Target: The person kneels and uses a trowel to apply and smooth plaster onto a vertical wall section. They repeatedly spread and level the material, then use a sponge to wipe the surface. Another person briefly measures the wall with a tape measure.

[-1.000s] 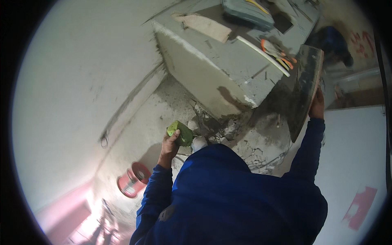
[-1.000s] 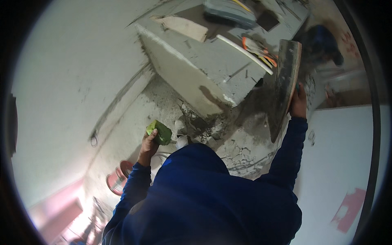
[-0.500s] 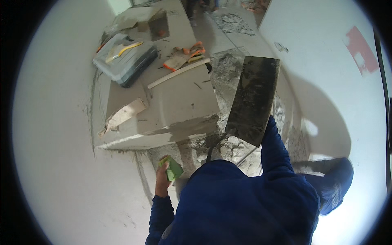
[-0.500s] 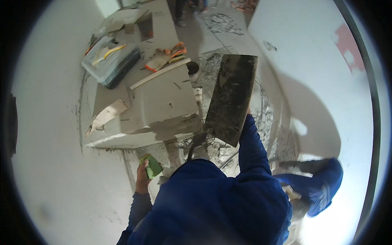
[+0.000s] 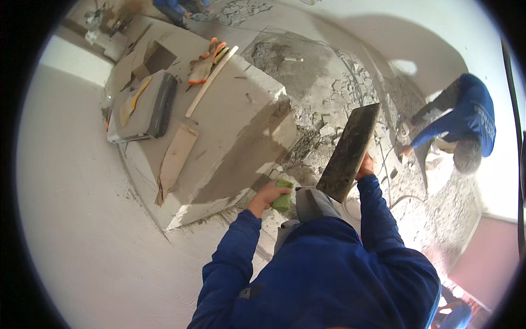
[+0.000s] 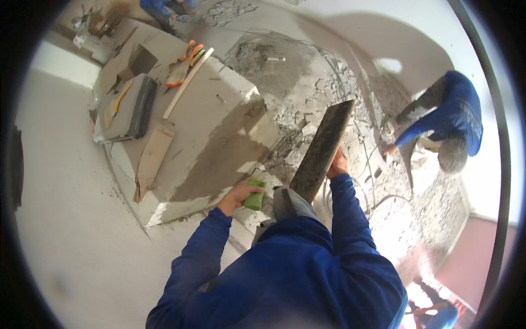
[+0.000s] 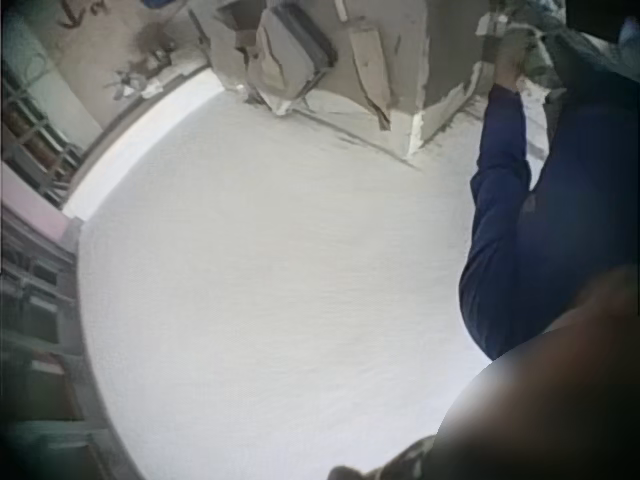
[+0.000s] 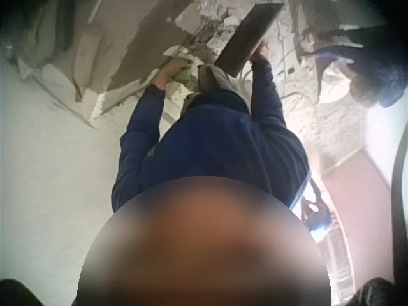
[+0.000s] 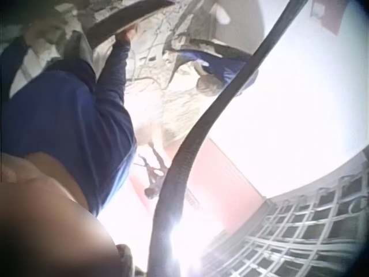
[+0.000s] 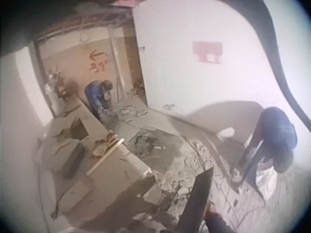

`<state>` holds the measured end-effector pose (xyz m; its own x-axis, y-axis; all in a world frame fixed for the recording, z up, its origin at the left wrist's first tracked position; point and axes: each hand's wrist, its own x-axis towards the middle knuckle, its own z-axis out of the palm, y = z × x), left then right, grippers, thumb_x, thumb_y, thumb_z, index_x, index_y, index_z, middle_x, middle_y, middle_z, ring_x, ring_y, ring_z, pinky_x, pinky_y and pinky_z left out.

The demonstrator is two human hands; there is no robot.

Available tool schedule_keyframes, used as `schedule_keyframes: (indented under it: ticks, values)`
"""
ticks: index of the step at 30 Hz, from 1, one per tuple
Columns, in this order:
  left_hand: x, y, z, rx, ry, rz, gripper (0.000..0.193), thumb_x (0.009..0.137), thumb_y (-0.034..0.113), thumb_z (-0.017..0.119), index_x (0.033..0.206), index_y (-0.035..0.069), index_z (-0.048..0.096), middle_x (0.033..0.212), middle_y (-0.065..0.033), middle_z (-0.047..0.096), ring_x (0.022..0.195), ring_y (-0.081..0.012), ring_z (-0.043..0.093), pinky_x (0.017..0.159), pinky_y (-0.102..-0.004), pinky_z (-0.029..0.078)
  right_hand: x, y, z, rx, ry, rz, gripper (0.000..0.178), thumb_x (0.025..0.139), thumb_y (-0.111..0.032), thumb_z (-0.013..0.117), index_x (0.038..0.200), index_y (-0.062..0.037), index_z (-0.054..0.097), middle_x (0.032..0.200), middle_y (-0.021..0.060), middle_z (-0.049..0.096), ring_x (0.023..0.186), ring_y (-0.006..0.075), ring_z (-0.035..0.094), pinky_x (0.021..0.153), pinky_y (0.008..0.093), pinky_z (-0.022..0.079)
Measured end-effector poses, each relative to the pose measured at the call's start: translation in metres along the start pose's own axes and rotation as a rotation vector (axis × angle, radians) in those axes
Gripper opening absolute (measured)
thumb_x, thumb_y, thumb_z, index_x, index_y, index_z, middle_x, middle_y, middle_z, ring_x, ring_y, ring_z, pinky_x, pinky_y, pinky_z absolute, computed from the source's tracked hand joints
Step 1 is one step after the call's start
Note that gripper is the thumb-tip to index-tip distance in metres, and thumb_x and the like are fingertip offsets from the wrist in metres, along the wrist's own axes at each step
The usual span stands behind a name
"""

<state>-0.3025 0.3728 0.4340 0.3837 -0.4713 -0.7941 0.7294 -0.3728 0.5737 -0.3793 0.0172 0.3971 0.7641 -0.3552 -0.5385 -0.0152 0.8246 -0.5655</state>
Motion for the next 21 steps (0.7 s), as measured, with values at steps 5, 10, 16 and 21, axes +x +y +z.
schedule_keyframes:
  ticks: [5,10,16,21]
  values:
    - [0.060,0.064,0.040,0.598,-0.090,0.211,0.053,0.077,0.014,0.076,0.124,0.002,0.054,0.107,-0.0105,0.064,0.093,-0.0219,0.063,0.078,-0.0364,0.054,-0.026,0.029,-0.015,0.100,0.150,-0.073,0.040,0.097,-0.037,0.061,0.124,-0.0079,0.056,0.096,0.0065,0.067,0.079,0.0196,0.065,0.066,0.0352,0.055]
    - [0.059,0.147,0.048,0.288,0.535,0.574,0.047,0.078,0.009,0.075,0.122,0.002,0.057,0.103,-0.0105,0.065,0.091,-0.0201,0.062,0.075,-0.0348,0.053,-0.035,0.040,-0.041,0.016,0.261,-0.059,0.032,0.096,-0.039,0.062,0.104,-0.0092,0.056,0.067,-0.0014,0.051,0.052,0.0120,0.049,0.047,0.0292,0.041]
    - [0.056,0.127,0.048,0.702,0.330,0.202,0.041,0.081,0.013,0.073,0.119,0.004,0.059,0.104,-0.0081,0.065,0.093,-0.0193,0.062,0.074,-0.0360,0.054,-0.016,0.045,-0.071,-0.076,0.250,0.107,0.040,0.094,-0.044,0.062,0.111,-0.0105,0.051,0.063,0.0009,0.045,0.051,0.0146,0.047,0.046,0.0338,0.042]
    - [0.091,0.145,0.054,0.395,0.413,0.457,0.042,0.084,0.014,0.071,0.122,0.004,0.056,0.107,-0.0086,0.063,0.094,-0.0204,0.063,0.075,-0.0364,0.055,0.015,0.048,-0.069,-0.214,0.204,0.162,0.041,0.091,-0.049,0.064,0.106,-0.0116,0.054,0.064,0.0010,0.045,0.051,0.0144,0.047,0.047,0.0338,0.043]
